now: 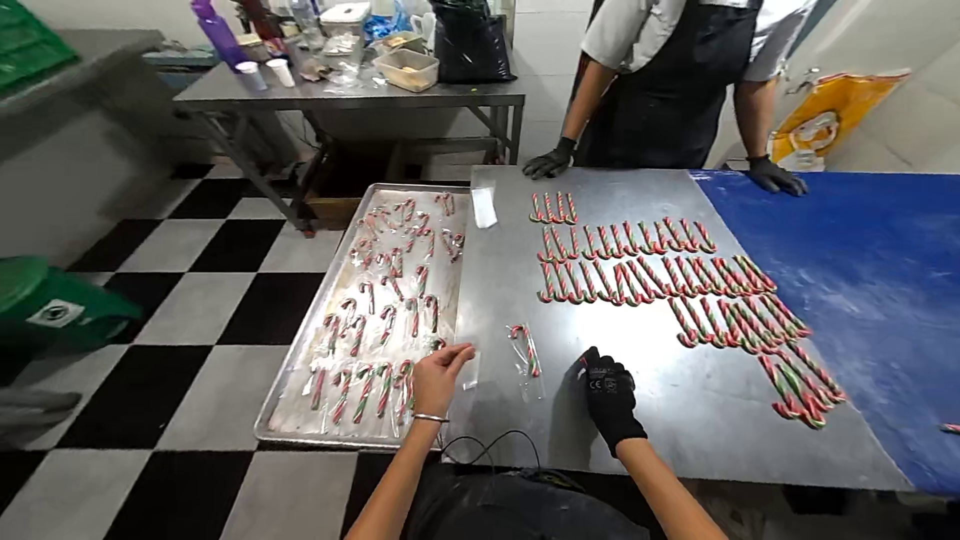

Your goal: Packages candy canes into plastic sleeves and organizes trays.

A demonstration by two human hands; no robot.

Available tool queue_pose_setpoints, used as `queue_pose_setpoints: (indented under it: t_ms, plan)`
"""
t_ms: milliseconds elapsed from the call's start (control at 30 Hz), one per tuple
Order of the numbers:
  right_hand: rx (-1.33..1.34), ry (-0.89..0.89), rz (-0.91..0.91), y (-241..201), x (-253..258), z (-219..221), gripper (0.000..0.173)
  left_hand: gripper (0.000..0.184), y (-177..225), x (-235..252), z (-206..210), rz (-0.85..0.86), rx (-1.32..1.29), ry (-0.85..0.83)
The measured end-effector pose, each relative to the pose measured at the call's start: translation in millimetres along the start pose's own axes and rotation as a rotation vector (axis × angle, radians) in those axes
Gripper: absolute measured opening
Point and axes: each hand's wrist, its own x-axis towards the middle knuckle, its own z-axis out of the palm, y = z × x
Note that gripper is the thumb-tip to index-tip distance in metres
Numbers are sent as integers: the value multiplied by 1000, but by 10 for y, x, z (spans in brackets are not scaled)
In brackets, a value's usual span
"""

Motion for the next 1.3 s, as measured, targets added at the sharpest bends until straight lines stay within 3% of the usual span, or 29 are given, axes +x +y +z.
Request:
queue_pose_setpoints:
  t_ms: [167, 333, 467, 533, 600, 667, 733, 800, 833, 900, 967, 1067, 1133, 1233, 1300]
  plan:
    - [-61, -16, -135, -79, -22, -3, 42, 26, 54, 13, 12, 17, 44, -128]
    - [-58, -26, -163, -1, -11, -102, 41, 12, 307, -75, 21, -31, -206, -42]
    - [487, 116, -405, -57, -118, -429, 58, 20, 510, -107, -30, 58, -170, -196]
    - [763, -6, -584, -284, -236, -661, 78, 25, 631, -122, -26, 61, -186, -282]
    - [837, -188, -650, -520, -351, -802, 87, 25, 746, -134, 5, 49, -204, -310]
    - [977, -353, -597, -670, -363, -799, 62, 29, 788, -133, 56, 50, -227, -290]
    - [1248, -448, -492, -700, -330, -784, 40, 59, 758, -151, 66, 12, -250, -329]
    - [1438, -388, -414, -663, -319, -793, 34, 86, 678, -235, 51, -66, -190, -426]
    - [1499, -351, -372, -644, -328, -797, 34, 78, 621, -311, 50, -94, -150, -460]
    - [1543, -275, -300, -624, -364, -809, 34, 31, 528, -460, 93, -134, -143, -459]
    - [1554, -235, -282, -615, -394, -798, 34, 21, 513, -547, 145, -196, -190, -416]
    - [1598, -208, -266, -614, -439, -752, 32, 23, 543, -605, 249, -220, -256, -285]
    - [1634, -188, -239, -604, -424, -740, 32, 17, 537, -618, 273, -181, -323, -316]
    - [1637, -175, -212, -556, -397, -726, 35, 43, 617, -642, 184, -198, -415, -492]
    - [1636, -187, -191, -529, -393, -700, 35, 66, 685, -675, 87, -108, -436, -568]
